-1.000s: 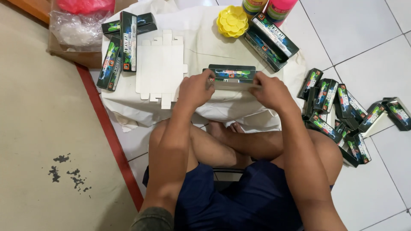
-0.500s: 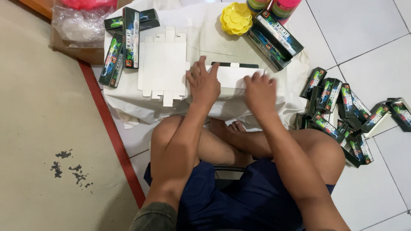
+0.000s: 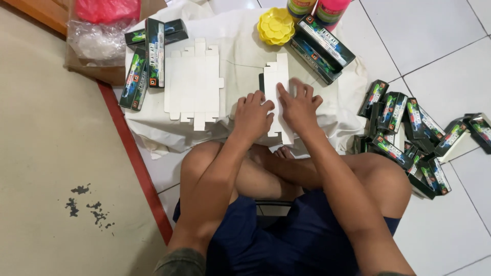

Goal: Folding cardboard inserts and packaging product boxes into them.

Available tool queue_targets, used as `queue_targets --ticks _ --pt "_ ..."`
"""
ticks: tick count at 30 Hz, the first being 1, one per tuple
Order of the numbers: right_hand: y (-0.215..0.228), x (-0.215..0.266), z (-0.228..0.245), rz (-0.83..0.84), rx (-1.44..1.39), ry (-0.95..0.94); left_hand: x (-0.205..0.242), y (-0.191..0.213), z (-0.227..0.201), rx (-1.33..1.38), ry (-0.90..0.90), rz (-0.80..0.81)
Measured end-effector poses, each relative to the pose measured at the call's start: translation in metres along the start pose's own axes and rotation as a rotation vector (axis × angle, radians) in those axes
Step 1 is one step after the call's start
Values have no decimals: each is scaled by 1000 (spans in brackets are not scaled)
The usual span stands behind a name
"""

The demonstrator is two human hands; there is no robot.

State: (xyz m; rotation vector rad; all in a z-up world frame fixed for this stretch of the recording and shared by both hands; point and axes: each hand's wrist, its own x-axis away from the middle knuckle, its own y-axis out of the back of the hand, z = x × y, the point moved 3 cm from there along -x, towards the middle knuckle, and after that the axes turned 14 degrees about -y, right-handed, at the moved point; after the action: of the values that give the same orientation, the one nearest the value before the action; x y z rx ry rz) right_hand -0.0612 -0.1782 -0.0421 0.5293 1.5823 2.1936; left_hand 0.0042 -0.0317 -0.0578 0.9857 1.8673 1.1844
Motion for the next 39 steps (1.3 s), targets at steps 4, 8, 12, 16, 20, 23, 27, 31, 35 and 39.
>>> queue_targets --ticks 4,8,12,16,20,23,27,31,35,39 --pt "-11 -4 0 2 23 97 -13 44 -13 43 52 150" --pt "1 -3 6 108 63 65 -20 52 -15 71 193 471" --pt "15 8 0 445 288 1 -24 51 -13 107 243 539" --pt "45 33 13 530 293 -38 -23 44 -5 130 208 557" --pt "45 21 24 416 230 -41 -26 43 -6 96 206 614" --pt "36 -3 32 347 159 -58 -29 49 -9 87 217 658" --pt "42 -5 35 327 112 -95 -34 41 -2 114 251 697" --pt "47 18 24 407 178 -121 -38 31 6 144 291 722" --pt "65 43 18 489 228 -172 -46 20 9 139 300 780" --pt "66 43 23 478 216 -183 -48 19 13 132 291 810"
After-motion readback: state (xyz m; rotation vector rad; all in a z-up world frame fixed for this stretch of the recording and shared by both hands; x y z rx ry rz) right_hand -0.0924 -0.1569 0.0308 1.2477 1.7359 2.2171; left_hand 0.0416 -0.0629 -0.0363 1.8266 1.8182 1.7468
